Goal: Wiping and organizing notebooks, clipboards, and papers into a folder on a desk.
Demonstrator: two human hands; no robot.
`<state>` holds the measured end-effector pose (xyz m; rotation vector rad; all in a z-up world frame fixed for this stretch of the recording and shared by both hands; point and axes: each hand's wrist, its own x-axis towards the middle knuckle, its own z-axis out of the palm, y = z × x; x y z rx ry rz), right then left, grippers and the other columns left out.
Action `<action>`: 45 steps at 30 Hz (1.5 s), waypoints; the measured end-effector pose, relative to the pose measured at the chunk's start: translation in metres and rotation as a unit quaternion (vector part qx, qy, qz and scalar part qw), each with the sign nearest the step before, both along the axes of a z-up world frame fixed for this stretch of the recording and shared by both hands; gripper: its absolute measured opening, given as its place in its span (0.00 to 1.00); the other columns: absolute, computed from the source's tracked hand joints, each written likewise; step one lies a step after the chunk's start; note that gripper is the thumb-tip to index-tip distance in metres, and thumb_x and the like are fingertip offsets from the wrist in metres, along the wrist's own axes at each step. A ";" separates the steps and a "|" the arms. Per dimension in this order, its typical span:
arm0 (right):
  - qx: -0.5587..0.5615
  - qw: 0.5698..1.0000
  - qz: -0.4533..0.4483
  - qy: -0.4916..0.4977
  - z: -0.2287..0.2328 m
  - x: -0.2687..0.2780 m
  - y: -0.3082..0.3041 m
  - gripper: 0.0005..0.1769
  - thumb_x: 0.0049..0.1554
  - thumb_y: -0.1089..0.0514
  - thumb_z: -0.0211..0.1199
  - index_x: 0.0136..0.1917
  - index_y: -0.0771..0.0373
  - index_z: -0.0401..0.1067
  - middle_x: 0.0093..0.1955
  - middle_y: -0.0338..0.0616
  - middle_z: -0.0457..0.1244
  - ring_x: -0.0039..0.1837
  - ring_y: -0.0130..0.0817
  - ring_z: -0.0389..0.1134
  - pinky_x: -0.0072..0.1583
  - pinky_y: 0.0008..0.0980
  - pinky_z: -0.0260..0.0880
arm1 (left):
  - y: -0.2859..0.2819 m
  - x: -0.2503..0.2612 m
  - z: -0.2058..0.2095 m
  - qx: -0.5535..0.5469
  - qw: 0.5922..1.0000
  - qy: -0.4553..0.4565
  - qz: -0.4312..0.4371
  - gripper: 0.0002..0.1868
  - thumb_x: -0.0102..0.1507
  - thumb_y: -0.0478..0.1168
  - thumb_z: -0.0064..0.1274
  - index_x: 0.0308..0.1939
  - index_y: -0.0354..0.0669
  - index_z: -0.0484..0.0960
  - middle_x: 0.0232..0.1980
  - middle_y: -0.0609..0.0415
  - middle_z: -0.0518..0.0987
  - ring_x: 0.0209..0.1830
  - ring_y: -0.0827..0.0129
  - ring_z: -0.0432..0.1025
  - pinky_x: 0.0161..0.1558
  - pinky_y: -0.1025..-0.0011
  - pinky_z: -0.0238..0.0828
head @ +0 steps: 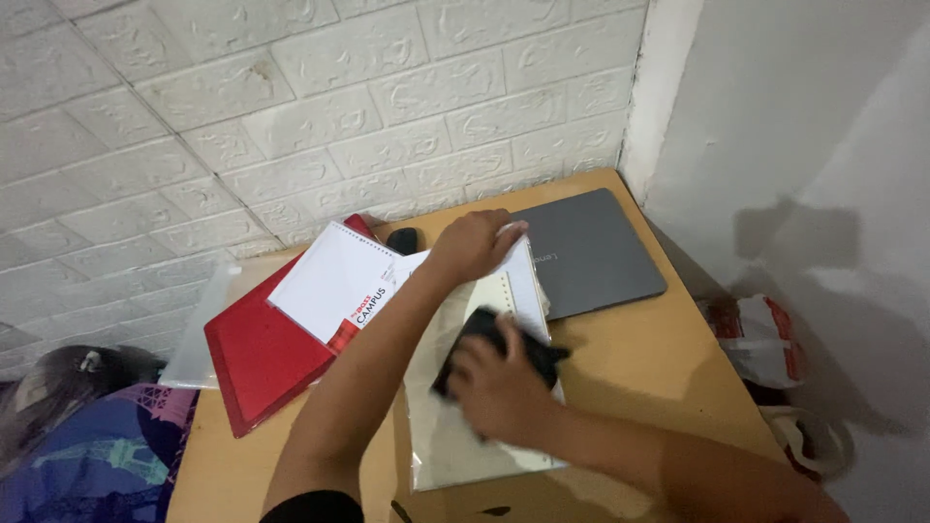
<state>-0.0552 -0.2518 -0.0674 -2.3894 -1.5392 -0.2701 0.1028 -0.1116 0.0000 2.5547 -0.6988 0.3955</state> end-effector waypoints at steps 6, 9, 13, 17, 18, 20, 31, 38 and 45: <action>0.219 0.961 -0.171 -0.001 0.111 0.032 -0.053 0.16 0.47 0.56 0.63 0.50 0.61 0.71 0.47 0.51 0.64 0.56 0.52 0.63 0.65 0.59 0.55 | 0.019 -0.026 0.067 -0.062 0.997 -0.038 -0.001 0.23 0.72 0.51 0.45 0.32 0.36 0.77 0.31 0.35 0.78 0.32 0.39 0.72 0.37 0.49 0.69; 0.318 0.923 -0.214 -0.034 0.123 0.048 -0.100 0.13 0.55 0.60 0.60 0.54 0.64 0.70 0.46 0.51 0.65 0.52 0.49 0.64 0.62 0.53 0.58 | 0.026 -0.034 0.101 -0.094 0.993 -0.067 0.006 0.23 0.73 0.50 0.44 0.32 0.35 0.76 0.28 0.36 0.76 0.27 0.46 0.71 0.36 0.52 0.69; 0.325 0.873 -0.345 0.117 0.148 0.053 -0.143 0.11 0.62 0.55 0.56 0.55 0.63 0.68 0.40 0.48 0.63 0.43 0.40 0.66 0.49 0.42 0.68 | 0.028 -0.037 0.139 -0.152 0.983 -0.077 0.061 0.21 0.74 0.49 0.44 0.32 0.37 0.74 0.25 0.43 0.75 0.22 0.60 0.70 0.30 0.60 0.68; 0.404 0.872 -0.252 -0.112 0.141 0.055 -0.161 0.10 0.66 0.60 0.58 0.58 0.68 0.64 0.51 0.55 0.60 0.51 0.42 0.61 0.55 0.40 0.63 | 0.027 -0.027 0.152 -0.262 0.921 -0.283 0.049 0.21 0.77 0.44 0.46 0.32 0.35 0.67 0.24 0.45 0.66 0.24 0.62 0.58 0.29 0.62 0.58; 0.436 0.859 -0.222 -0.151 0.140 0.053 -0.161 0.10 0.71 0.61 0.57 0.60 0.68 0.61 0.55 0.55 0.60 0.52 0.42 0.60 0.58 0.39 0.62 | 0.027 -0.022 0.153 -0.300 0.894 -0.330 0.046 0.20 0.77 0.43 0.46 0.32 0.36 0.66 0.25 0.47 0.65 0.24 0.63 0.57 0.29 0.63 0.57; 0.423 0.861 -0.230 -0.161 0.137 0.055 -0.161 0.10 0.72 0.61 0.58 0.60 0.68 0.61 0.56 0.54 0.59 0.52 0.42 0.60 0.58 0.38 0.62 | 0.030 -0.019 0.138 -0.297 0.879 -0.369 0.051 0.20 0.78 0.44 0.44 0.33 0.36 0.65 0.27 0.47 0.64 0.25 0.62 0.57 0.31 0.62 0.57; 0.408 0.871 -0.245 -0.120 0.134 0.061 -0.162 0.09 0.73 0.58 0.58 0.57 0.66 0.63 0.50 0.48 0.62 0.49 0.34 0.60 0.55 0.34 0.61 | 0.064 -0.042 0.051 -0.124 0.876 -0.437 -0.163 0.26 0.72 0.60 0.49 0.36 0.41 0.68 0.30 0.50 0.68 0.28 0.55 0.66 0.30 0.58 0.59; 0.392 0.892 -0.224 -0.022 0.128 0.071 -0.143 0.10 0.71 0.59 0.59 0.58 0.68 0.63 0.49 0.48 0.63 0.49 0.33 0.66 0.54 0.35 0.68 | 0.096 -0.103 0.013 -0.072 0.920 -0.325 -0.206 0.26 0.65 0.63 0.55 0.36 0.46 0.67 0.32 0.52 0.71 0.36 0.54 0.74 0.36 0.59 0.70; 0.303 0.935 -0.183 0.015 0.104 0.072 -0.087 0.14 0.62 0.59 0.64 0.59 0.65 0.70 0.52 0.53 0.66 0.53 0.46 0.69 0.55 0.43 0.70 | 0.124 -0.156 -0.033 -0.004 0.959 -0.201 -0.201 0.24 0.63 0.61 0.58 0.35 0.46 0.68 0.40 0.54 0.74 0.49 0.56 0.76 0.51 0.58 0.74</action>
